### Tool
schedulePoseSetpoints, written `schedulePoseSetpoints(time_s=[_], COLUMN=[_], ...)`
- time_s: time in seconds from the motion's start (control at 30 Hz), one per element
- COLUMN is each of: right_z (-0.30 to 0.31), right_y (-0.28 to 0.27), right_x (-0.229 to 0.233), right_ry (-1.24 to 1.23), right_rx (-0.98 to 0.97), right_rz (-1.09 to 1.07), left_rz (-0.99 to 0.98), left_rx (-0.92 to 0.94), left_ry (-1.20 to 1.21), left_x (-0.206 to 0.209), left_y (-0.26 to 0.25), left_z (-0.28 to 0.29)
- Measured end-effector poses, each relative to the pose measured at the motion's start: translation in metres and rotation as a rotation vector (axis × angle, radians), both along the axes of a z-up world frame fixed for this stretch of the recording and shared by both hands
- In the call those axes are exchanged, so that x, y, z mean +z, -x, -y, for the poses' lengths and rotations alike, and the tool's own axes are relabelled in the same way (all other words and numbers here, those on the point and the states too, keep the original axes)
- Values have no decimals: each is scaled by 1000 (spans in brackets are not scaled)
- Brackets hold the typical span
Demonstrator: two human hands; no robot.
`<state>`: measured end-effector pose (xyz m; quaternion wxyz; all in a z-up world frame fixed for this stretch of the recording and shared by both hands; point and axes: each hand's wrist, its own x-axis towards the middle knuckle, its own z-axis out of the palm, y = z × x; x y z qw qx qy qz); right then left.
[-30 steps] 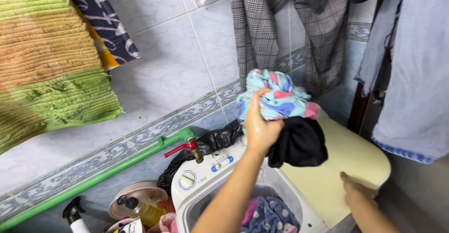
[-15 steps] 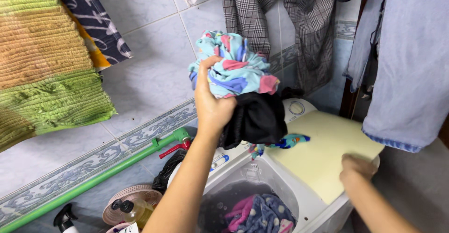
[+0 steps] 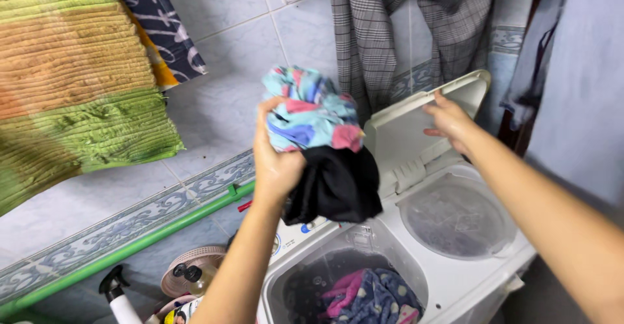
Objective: The person washes clothes by hand and using a twin-tub washing machine, rinsing a shirt under running water and placing items into the spin dryer tub.
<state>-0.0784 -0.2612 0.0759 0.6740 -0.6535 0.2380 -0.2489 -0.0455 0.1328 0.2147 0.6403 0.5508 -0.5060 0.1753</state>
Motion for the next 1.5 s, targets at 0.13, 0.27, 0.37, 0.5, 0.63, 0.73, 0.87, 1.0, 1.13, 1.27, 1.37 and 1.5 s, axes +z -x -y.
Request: schedulePoseSetpoints(time_s=[0.13,0.27,0.37,0.5,0.63,0.73,0.87,1.0,1.13,1.27,1.37,1.5], right_z=[37,67,64,48,54,69,51,27,0,1,14,30], right_y=[-41,-76,-76,-56,-53,-21,49,104,134,142,148,161], right_x=[2,-7,4,15,15,-38,-162,-221,-217,-217,-233,-238], right_ry=[567,1063,1183,1172,976,834,952,1075,1000,1048,1098,1314], right_rx=[34,23,7,-2,-1,-97,-190,395,726,789,812,855], right_rz=[-291,-181,-253,-325,-207,200,-50,-514,-723,-764,-649,-774], left_rz=[-132,-99,-105,-147,-132,-83,-127,-87,-75,-65,-54,-73], left_rx=[-60,54,22,56,236,273,267,275,303,303,273,255], left_ry=[-66,-94,-62,-77,-126,-91,-98,-94,-122,-116,-100,-83], left_x=[-21,-41,-49,-51,-46,-45,-46,-52,-54,-56,-56,-55], left_y=[9,17,22,24,18,10,3,5,6,7,7,8], left_z=[19,58,89,128,163,182,195,203,208,207,204,196])
